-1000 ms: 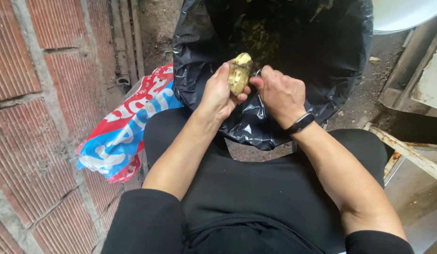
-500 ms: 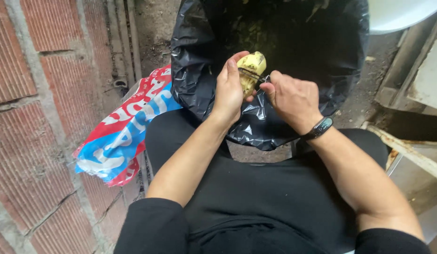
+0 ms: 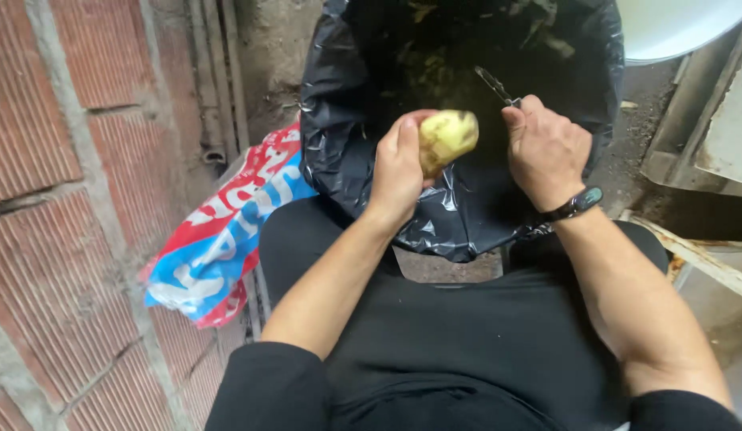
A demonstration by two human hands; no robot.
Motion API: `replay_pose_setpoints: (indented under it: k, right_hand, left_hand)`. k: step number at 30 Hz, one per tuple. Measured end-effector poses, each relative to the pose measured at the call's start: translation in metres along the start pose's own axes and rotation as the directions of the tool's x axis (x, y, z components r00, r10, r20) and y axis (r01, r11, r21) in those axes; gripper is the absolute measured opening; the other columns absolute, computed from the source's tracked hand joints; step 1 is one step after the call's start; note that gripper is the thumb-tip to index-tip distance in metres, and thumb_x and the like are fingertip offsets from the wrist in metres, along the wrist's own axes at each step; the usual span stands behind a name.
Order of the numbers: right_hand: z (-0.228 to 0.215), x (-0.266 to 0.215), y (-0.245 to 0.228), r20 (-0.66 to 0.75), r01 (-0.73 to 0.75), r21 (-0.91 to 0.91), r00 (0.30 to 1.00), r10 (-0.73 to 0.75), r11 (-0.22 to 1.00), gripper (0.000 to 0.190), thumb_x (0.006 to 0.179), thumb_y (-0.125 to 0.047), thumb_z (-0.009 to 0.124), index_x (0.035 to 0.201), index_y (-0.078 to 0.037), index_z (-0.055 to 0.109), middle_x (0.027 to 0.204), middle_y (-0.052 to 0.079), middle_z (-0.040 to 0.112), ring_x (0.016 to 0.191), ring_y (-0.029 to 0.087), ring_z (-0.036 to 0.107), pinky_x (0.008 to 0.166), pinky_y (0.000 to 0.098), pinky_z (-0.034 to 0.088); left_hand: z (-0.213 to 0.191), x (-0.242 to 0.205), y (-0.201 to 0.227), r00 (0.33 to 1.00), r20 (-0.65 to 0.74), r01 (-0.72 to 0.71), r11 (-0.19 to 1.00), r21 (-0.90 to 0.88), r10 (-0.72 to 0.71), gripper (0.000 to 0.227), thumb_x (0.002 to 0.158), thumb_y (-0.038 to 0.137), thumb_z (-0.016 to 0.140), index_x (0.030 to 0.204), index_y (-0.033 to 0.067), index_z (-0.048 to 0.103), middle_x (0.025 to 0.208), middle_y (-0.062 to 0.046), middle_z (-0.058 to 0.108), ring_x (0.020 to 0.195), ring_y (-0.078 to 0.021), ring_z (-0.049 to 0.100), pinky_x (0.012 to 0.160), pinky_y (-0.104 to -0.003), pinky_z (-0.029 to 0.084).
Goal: Peeling a potato using a small knife over a trash bag while sitting on the floor
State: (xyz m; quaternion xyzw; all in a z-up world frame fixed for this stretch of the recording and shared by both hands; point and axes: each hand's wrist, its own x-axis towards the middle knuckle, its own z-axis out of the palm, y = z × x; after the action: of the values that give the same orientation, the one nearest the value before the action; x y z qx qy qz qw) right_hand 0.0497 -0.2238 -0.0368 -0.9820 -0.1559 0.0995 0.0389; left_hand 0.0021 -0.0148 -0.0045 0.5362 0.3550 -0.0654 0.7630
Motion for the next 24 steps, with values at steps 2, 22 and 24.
replay_pose_setpoints:
  k: [2, 22, 24]
  right_hand:
    - [0.005, -0.006, -0.009, 0.062, -0.054, 0.079, 0.997, 0.049, 0.995, 0.058, 0.122, -0.058, 0.026, 0.099, -0.015, 0.058, 0.07, 0.019, 0.068, 0.07, 0.048, 0.072, 0.065, 0.0586, 0.056]
    - [-0.01, -0.028, -0.03, -0.143, 0.233, -0.029, 0.961, -0.235, 0.972, 0.059, 0.118, -0.061, 0.019, 0.094, -0.019, 0.052, 0.064, 0.007, 0.057, 0.062, 0.034, 0.069, 0.057, 0.0462, 0.054]
    - [-0.002, -0.028, -0.035, -0.13, 0.181, -0.123, 0.972, -0.196, 0.976, 0.052, 0.119, -0.058, 0.021, 0.099, -0.022, 0.055, 0.064, 0.004, 0.06, 0.062, 0.03, 0.072, 0.057, 0.0449, 0.056]
  left_hand:
    - [0.001, 0.008, -0.005, 0.999, 0.03, 0.028, 0.996, -0.086, -0.025, 0.039, 0.109, 0.034, 0.041, 0.121, 0.0095, 0.068, 0.081, -0.028, 0.069, 0.046, -0.0313, 0.067, 0.026, -0.028, 0.05]
    - [-0.016, 0.015, -0.018, 0.992, 0.053, -0.127, 0.863, 0.489, 0.116, 0.065, 0.052, 0.029, 0.093, 0.113, 0.0348, 0.072, 0.095, -0.005, 0.077, 0.094, -0.0304, 0.077, 0.075, -0.04, 0.063]
    - [-0.017, 0.017, -0.017, 0.999, 0.021, -0.049, 0.86, 0.507, 0.045, 0.063, 0.054, 0.031, 0.091, 0.114, 0.036, 0.072, 0.096, -0.004, 0.078, 0.097, -0.029, 0.077, 0.079, -0.04, 0.061]
